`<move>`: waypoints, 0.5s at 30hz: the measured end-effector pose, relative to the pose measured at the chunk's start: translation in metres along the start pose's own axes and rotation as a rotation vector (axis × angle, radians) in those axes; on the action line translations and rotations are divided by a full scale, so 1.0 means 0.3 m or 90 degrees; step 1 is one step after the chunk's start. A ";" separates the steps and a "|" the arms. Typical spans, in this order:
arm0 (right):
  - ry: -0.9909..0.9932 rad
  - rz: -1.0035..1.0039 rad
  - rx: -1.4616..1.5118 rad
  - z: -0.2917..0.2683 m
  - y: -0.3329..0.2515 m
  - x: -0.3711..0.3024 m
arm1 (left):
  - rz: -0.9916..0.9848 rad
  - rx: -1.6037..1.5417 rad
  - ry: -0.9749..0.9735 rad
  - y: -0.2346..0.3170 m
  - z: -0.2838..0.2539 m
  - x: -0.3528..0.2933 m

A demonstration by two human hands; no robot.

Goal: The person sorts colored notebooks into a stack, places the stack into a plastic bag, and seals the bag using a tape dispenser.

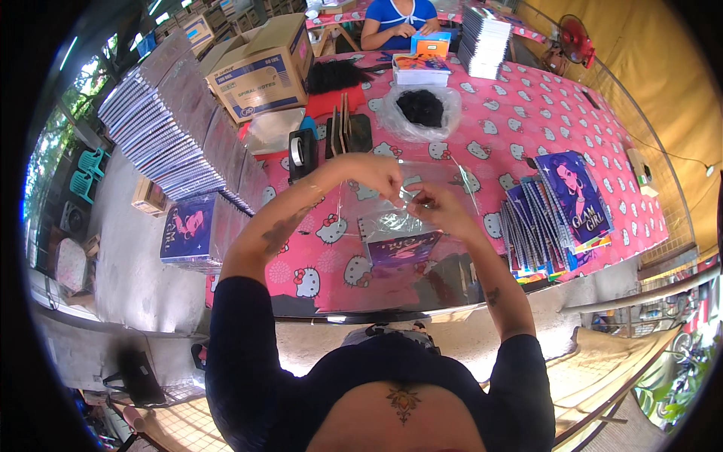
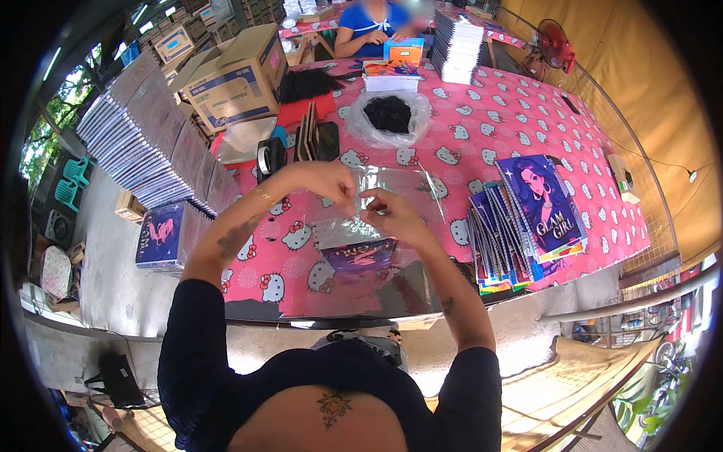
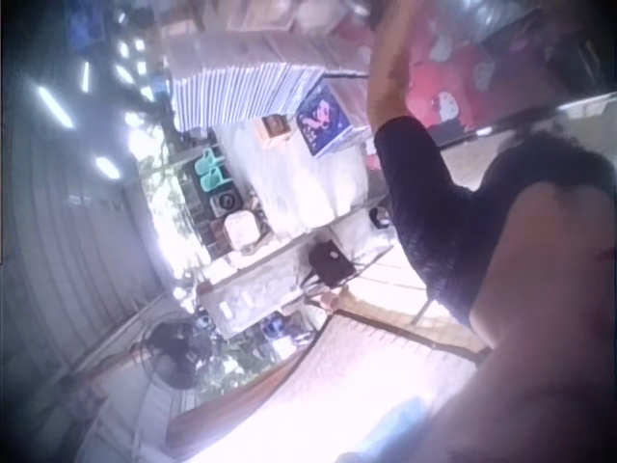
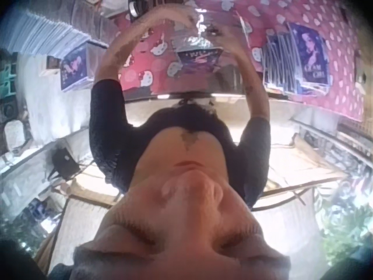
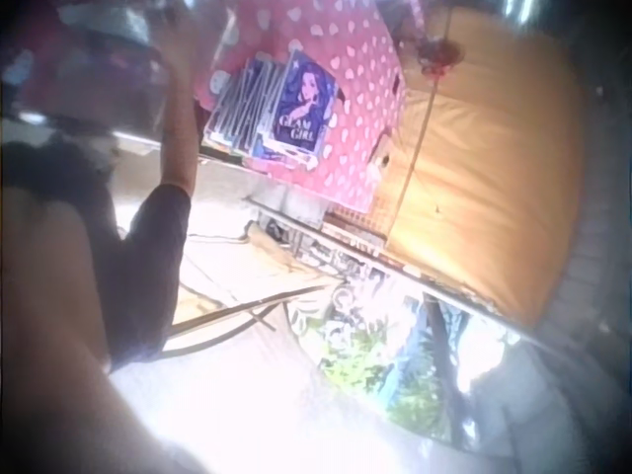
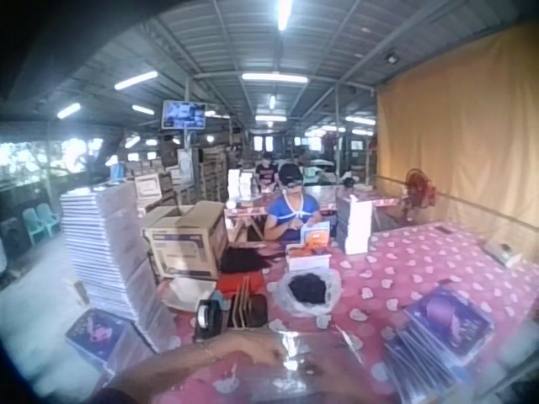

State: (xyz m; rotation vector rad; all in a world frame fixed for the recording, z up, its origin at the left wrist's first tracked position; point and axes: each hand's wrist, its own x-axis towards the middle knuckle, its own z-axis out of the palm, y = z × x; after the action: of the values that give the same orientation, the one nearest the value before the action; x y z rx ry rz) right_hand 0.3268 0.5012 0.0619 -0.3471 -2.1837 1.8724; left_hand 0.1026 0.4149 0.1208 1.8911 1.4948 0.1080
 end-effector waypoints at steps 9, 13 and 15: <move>0.150 -0.146 -0.540 0.127 -0.093 -0.033 | 0.019 -0.581 0.243 -0.430 0.488 -0.014; 0.126 -0.212 -0.760 0.374 -0.043 -0.118 | 0.057 -0.685 0.440 -0.211 0.711 -0.186; 0.071 -0.228 -0.757 0.466 -0.069 -0.108 | -0.016 -0.509 0.624 -0.074 0.745 -0.203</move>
State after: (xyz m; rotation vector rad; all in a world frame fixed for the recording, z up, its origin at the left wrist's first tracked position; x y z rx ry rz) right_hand 0.3101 0.3571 0.0608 -0.2044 -2.7655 0.2193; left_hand 0.1704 0.2573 -0.0364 1.1468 1.6567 1.5456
